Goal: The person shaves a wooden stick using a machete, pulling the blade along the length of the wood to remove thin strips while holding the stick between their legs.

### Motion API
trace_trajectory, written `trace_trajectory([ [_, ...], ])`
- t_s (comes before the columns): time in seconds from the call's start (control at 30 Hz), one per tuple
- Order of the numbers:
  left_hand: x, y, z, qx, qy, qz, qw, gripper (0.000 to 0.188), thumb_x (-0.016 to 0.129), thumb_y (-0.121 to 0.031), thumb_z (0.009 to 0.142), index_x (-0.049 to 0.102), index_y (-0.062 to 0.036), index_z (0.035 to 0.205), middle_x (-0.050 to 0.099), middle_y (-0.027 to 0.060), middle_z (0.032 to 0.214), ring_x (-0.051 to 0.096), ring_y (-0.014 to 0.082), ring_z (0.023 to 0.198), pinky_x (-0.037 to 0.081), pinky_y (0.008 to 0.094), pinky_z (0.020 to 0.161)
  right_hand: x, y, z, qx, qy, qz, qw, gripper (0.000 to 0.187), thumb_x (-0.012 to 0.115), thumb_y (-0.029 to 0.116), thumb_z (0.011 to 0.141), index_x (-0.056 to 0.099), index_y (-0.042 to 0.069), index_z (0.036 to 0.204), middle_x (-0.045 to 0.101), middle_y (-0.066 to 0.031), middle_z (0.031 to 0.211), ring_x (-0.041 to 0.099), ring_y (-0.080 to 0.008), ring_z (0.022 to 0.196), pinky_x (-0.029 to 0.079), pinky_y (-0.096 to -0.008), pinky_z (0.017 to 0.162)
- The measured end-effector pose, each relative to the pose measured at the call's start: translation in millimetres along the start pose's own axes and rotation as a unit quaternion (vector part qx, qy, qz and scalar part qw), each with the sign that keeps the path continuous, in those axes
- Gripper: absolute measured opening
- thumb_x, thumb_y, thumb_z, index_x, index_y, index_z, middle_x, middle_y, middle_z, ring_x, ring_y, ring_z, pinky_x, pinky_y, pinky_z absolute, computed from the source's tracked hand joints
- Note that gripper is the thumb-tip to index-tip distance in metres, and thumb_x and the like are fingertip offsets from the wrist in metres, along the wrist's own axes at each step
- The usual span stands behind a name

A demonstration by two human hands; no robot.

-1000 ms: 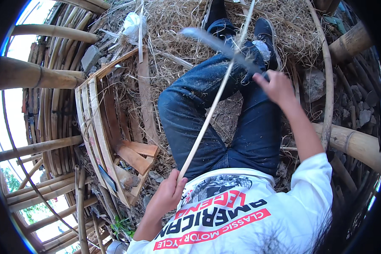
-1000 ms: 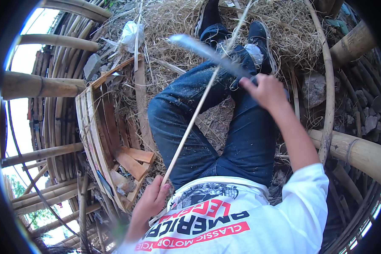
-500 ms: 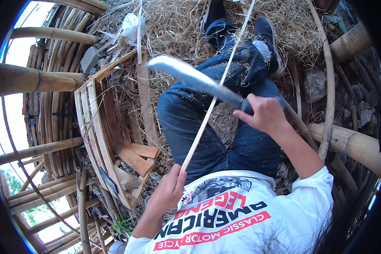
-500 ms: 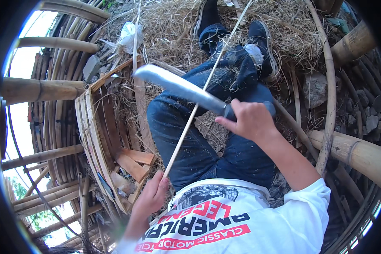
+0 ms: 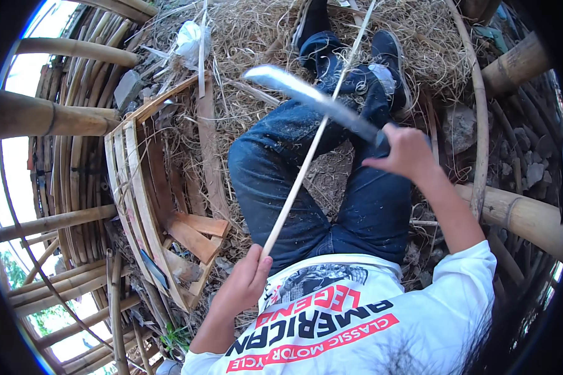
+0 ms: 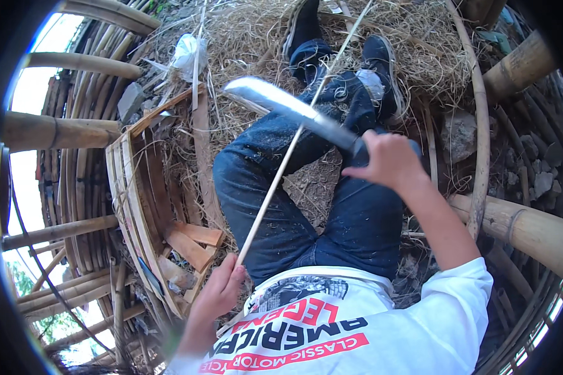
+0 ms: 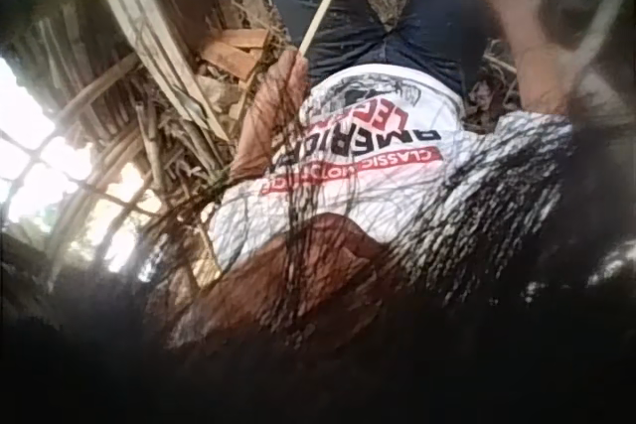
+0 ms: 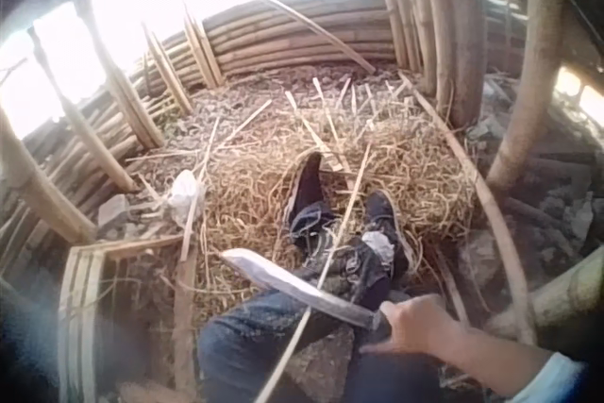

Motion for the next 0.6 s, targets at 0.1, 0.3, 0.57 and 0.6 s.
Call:
trace_trajectory([
  [0.1, -6, -10, 6, -0.027, 0.015, 0.045, 0.999, 0.031, 0.048, -0.028, 0.101, 0.046, 0.0013, 0.091, 0.053, 0.0184, 0.062, 0.054, 0.0339, 0.058, 0.042, 0.0418, 0.057, 11, 33, -13, -0.085, 0.013, 0.033, 0.996, 0.039, 0.078, 0.038, 0.069, 0.055, 0.008, 0.079, 0.065, -0.0128, 0.070, 0.067, -0.0329, 0.066, 0.053, -0.0419, 0.060],
  [0.3, -1, -8, 17, 0.001, -0.066, 0.110, 0.992, 0.031, 0.045, -0.024, 0.102, 0.046, 0.0020, 0.084, 0.052, 0.0247, 0.061, 0.054, 0.0463, 0.062, 0.040, 0.0485, 0.056, 23, 31, -8, -0.121, 0.011, 0.017, 0.992, 0.022, 0.069, 0.024, 0.073, 0.056, 0.007, 0.078, 0.066, -0.0136, 0.070, 0.066, -0.0329, 0.065, 0.053, -0.0418, 0.060],
  [0.57, 4, -16, 14, 0.058, -0.086, 0.143, 0.984, 0.026, 0.045, -0.019, 0.101, 0.045, 0.0016, 0.085, 0.053, 0.0270, 0.064, 0.053, 0.0495, 0.064, 0.039, 0.0538, 0.057, -11, -40, 26, 0.159, -0.019, -0.134, 0.978, 0.023, 0.071, 0.024, 0.077, 0.062, 0.005, 0.087, 0.068, -0.0186, 0.077, 0.069, -0.0364, 0.076, 0.055, -0.0469, 0.069],
  [0.6, 2, -15, 15, 0.077, -0.090, 0.137, 0.984, 0.025, 0.045, -0.018, 0.101, 0.045, 0.0016, 0.086, 0.053, 0.0272, 0.064, 0.053, 0.0496, 0.064, 0.039, 0.0540, 0.057, -13, -22, 24, 0.129, -0.013, -0.147, 0.981, 0.029, 0.075, 0.026, 0.074, 0.061, 0.005, 0.088, 0.068, -0.0179, 0.077, 0.069, -0.0360, 0.075, 0.055, -0.0461, 0.069],
])
Point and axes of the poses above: each hand's wrist, its own z-axis towards the middle knuckle, its own x-axis out of the palm, y = z × x, the point moved 1 cm from there along z, towards the middle knuckle
